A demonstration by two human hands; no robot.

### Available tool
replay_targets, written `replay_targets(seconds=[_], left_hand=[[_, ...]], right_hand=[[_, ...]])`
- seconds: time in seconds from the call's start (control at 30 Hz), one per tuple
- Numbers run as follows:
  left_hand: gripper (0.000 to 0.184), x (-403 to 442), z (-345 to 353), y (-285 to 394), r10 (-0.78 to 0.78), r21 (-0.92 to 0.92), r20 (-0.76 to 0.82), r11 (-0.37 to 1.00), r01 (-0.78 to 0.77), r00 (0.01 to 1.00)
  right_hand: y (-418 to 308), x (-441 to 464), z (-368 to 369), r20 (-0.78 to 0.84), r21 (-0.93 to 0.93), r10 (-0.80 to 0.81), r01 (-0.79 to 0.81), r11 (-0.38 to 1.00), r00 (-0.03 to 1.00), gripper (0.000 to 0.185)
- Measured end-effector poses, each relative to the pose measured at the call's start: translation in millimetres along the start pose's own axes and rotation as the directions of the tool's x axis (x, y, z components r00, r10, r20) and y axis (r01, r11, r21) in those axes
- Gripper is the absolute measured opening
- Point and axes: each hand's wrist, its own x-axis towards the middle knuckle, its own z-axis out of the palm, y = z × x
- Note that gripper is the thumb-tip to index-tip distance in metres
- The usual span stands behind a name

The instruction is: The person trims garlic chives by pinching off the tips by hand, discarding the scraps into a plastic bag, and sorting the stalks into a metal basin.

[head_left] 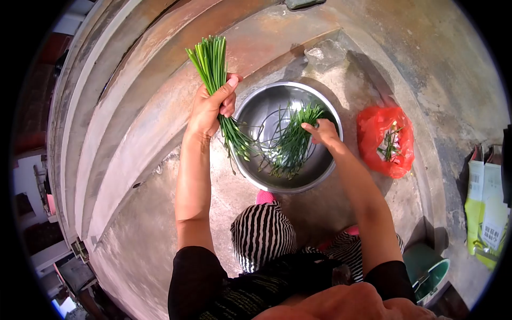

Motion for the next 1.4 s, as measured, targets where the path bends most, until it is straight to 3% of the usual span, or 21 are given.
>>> replay_targets(seconds=[0.03, 0.07, 0.13, 0.17, 0.27, 0.3, 0.37, 0.5, 0.63, 0.97, 1.1, 1.17, 1.27, 1.33, 1.37, 1.4], left_hand=[[0.024, 2.5, 7.7, -9.7, -0.052, -0.096, 0.103, 0.993, 0.062, 0.993], [0.023, 4.7, 15.9, -20.8, -0.095, -0.175, 0.196, 0.976, 0.13, 0.976], [0.022, 6.7, 38.5, -37.9, -0.143, -0.202, 0.34, 0.954, 0.22, 0.93], [0.022, 6.6, 50.1, -45.2, -0.175, -0.218, 0.396, 0.936, 0.277, 0.902], [0.021, 7.1, 82.7, -60.5, -0.217, -0.242, 0.555, 0.881, 0.406, 0.803], [0.02, 6.0, 93.7, -62.2, -0.233, -0.206, 0.579, 0.885, 0.417, 0.781], [0.02, 4.2, 114.0, -64.4, -0.263, -0.132, 0.606, 0.898, 0.42, 0.751], [0.017, 1.4, 145.2, -59.4, -0.215, -0.127, 0.649, 0.915, 0.382, 0.729], [0.015, 0.9, 163.7, -53.0, -0.245, -0.094, 0.611, 0.922, 0.376, 0.753], [0.015, -8.5, 195.0, -36.5, -0.206, -0.04, 0.575, 0.96, 0.278, 0.792], [0.015, -14.0, 203.2, -41.4, -0.223, -0.014, 0.562, 0.96, 0.278, 0.796], [0.015, -16.7, 204.1, -38.8, -0.313, -0.041, 0.469, 0.926, 0.375, 0.826], [0.015, -11.9, 198.1, -49.8, -0.264, -0.029, 0.508, 0.946, 0.323, 0.82], [0.014, -8.9, 197.2, -55.7, -0.235, -0.014, 0.523, 0.959, 0.283, 0.819], [0.014, -7.8, 197.1, -57.7, -0.203, 0.0, 0.537, 0.971, 0.241, 0.819], [0.014, -7.2, 197.3, -58.2, -0.205, 0.0, 0.538, 0.97, 0.243, 0.817]], right_hand=[[2.0, -1.5, -2.2, -0.061, -0.195, -0.101, 0.088, 0.977, 0.993, 0.05], [5.1, -2.6, -5.2, -0.069, -0.197, -0.096, 0.081, 0.977, 0.993, 0.05], [-13.9, -29.9, -27.0, -0.296, -0.017, -0.29, 0.299, 0.954, 0.91, 0.045], [-39.3, -54.9, -45.5, -0.271, 0.234, -0.206, 0.272, 0.933, 0.94, 0.04], [-66.8, -95.0, -82.8, -0.298, 0.579, -0.305, 0.425, 0.696, 0.905, 0.028], [-72.5, -107.4, -90.4, -0.312, 0.574, -0.297, 0.428, 0.699, 0.903, 0.028], [-78.1, -127.9, -102.5, -0.352, 0.621, -0.421, 0.545, 0.563, 0.836, 0.018], [-71.3, -149.5, -127.9, -0.353, 0.642, -0.288, 0.455, 0.617, 0.89, 0.015], [-52.9, -155.8, -154.8, -0.403, 0.503, -0.356, 0.529, 0.684, 0.843, 0.016], [-44.8, -186.2, -194.1, -0.425, 0.517, -0.327, 0.522, 0.678, 0.844, 0.017], [-35.1, -185.1, -204.0, -0.399, 0.538, -0.296, 0.483, 0.69, 0.868, 0.015], [-26.6, -184.8, -211.8, -0.423, 0.539, -0.248, 0.462, 0.704, 0.871, 0.014], [-18.7, -184.0, -214.4, -0.464, 0.54, -0.292, 0.528, 0.656, 0.836, 0.015], [-18.8, -184.1, -208.6, -0.434, 0.443, -0.462, 0.63, 0.638, 0.773, 0.014], [-19.3, -187.5, -207.7, -0.434, 0.444, -0.458, 0.627, 0.64, 0.775, 0.014], [-21.0, -192.7, -207.5, -0.36, 0.242, -0.52, 0.616, 0.75, 0.775, 0.013]])
